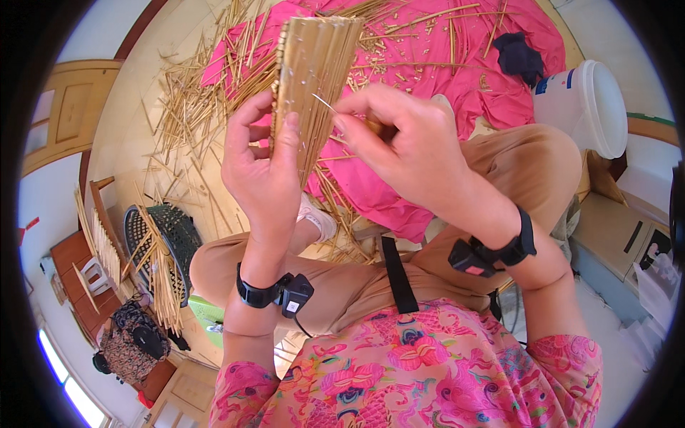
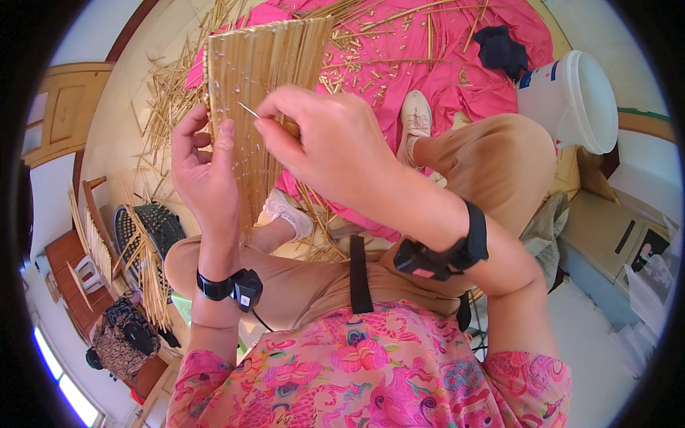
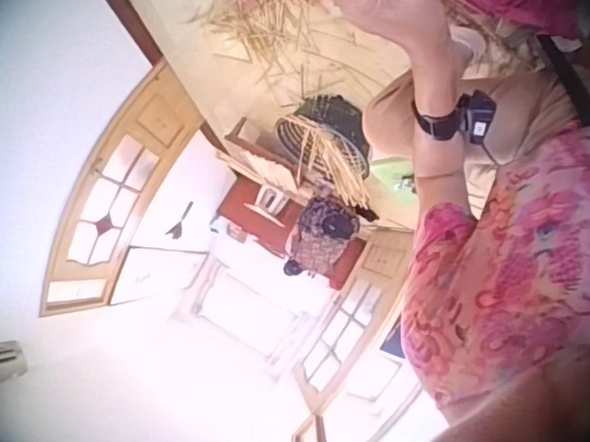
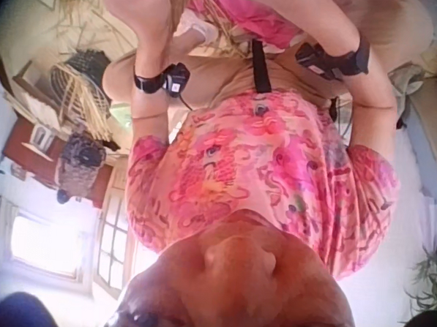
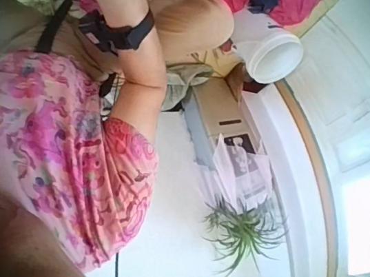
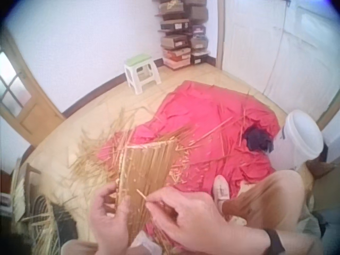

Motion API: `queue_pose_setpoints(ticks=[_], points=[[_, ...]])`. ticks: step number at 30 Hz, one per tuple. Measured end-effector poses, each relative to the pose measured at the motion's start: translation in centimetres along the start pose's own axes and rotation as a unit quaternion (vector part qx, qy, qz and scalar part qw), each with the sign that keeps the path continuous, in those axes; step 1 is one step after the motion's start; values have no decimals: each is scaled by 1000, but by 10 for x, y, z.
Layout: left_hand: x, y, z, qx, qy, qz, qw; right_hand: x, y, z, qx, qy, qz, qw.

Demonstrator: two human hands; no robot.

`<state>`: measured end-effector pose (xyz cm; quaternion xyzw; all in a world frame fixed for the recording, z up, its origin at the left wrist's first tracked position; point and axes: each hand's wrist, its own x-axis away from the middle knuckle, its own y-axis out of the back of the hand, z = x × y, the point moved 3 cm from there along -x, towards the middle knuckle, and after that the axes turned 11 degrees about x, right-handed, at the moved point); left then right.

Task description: The person sews together the edges of a bamboo mat using a needle and thread, folding the material to create a conical hat. They manipulate the mat with both hands and pull the thread through multiple points to secure the seam while sitting on the floor.

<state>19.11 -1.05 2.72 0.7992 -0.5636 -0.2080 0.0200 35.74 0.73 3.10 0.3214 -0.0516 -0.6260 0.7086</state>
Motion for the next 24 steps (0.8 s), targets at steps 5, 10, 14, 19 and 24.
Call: queue_pose_setpoints(ticks=[5,10,14,19,24], points=[[-5,6,3,9,22,-12,1000,-20,-16,3,-10,31,-14,999],[-7,9,7,19,38,-16,999,-21,-25,0,10,42,-16,999],[-7,10,7,19,29,-9,999,-21,-28,-2,27,37,-4,999],[-8,11,7,26,37,-16,999,-22,-22,0,29,16,23,999],[-8,11,8,40,35,-27,998,-20,-17,1,-16,-14,33,999]])
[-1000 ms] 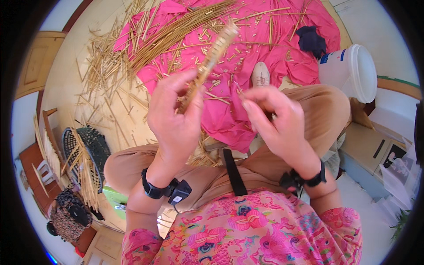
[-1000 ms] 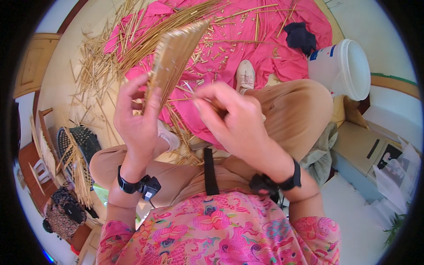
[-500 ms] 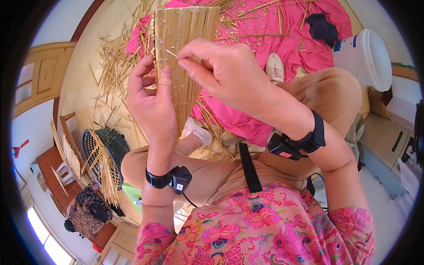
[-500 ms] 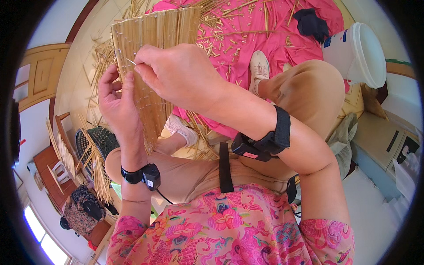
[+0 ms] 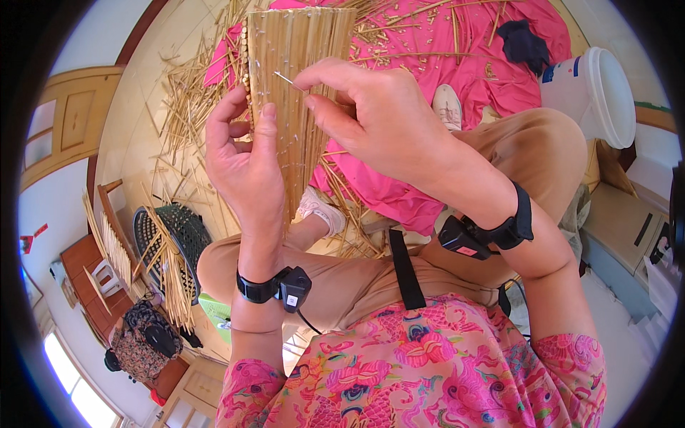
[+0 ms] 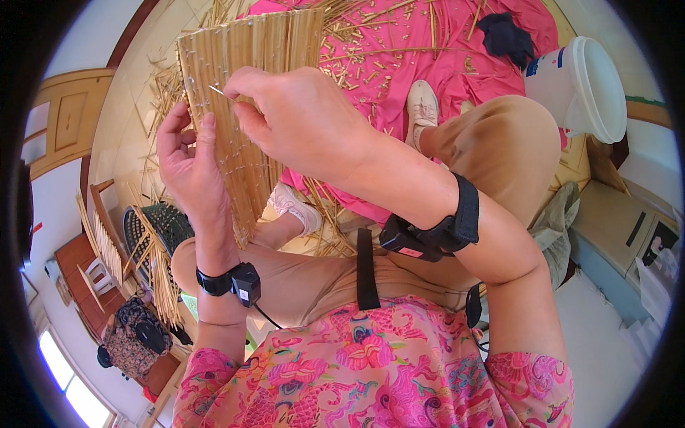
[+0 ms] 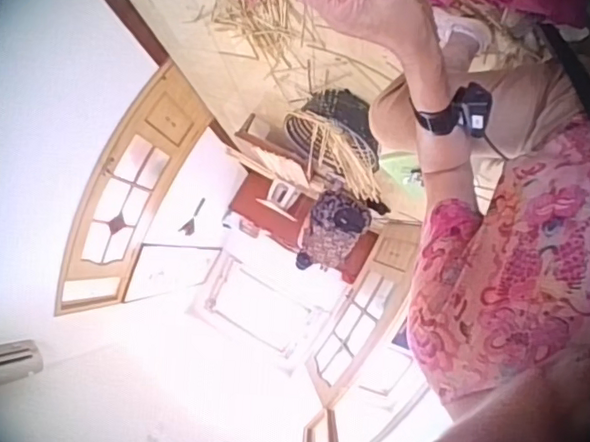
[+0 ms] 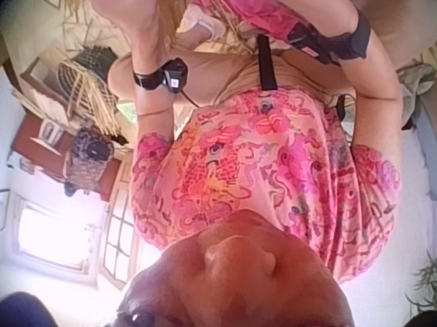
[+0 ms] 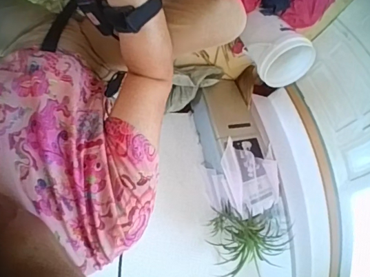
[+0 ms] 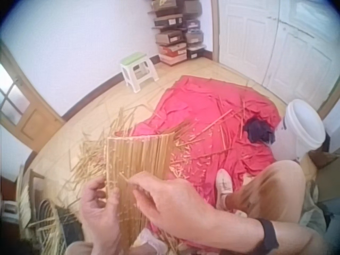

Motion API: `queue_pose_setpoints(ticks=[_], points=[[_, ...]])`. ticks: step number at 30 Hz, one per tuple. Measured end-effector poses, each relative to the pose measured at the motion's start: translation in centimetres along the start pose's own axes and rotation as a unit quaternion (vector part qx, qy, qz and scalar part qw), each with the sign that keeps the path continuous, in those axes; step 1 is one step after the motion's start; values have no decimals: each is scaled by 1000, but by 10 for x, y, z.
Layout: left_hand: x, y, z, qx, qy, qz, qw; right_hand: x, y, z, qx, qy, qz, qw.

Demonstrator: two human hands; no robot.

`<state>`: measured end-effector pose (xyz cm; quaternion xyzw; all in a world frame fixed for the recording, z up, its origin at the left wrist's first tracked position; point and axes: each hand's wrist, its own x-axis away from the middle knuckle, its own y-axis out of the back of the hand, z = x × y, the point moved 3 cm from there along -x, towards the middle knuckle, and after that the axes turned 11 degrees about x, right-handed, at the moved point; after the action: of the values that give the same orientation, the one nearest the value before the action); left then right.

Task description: The person sews together the edges of a bamboo mat using a needle and thread, folding the material to create a conical hat. They manipulate the mat with both hands and pull the thread through multiple points to secure the seam while sitting on the floor.

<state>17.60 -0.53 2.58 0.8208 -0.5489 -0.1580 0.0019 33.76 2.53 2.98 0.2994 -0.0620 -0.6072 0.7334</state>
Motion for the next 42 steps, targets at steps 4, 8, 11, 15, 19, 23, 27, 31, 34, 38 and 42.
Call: queue_pose_setpoints(ticks=[4,8,11,15,19,23,27,31,34,38,42], points=[[0,-1,0,-3,1,1,1000,-1,1,2,23,36,-32,999],[0,0,0,-7,1,2,1000,0,0,1,37,55,-38,997],[-1,1,1,-12,-6,2,1000,3,-1,-1,64,47,-4,997],[-1,0,2,-7,-5,2,1000,8,-4,-6,85,64,-14,994],[-1,1,2,-11,-1,-2,1000,6,1,-6,81,67,-29,994],[-1,0,2,4,-4,2,1000,6,2,-11,118,61,-11,991],[-1,-1,1,1,-2,-3,1000,5,4,-15,94,63,-52,992],[-1,0,2,-8,-5,1,1000,1,7,-9,81,67,-57,993],[-1,1,3,-12,-10,1,1000,1,7,-11,101,61,-33,992],[-1,1,2,-8,-3,-1,1000,1,6,-15,116,51,-7,992],[-1,0,2,-11,-5,4,1000,0,5,-15,98,45,16,994]])
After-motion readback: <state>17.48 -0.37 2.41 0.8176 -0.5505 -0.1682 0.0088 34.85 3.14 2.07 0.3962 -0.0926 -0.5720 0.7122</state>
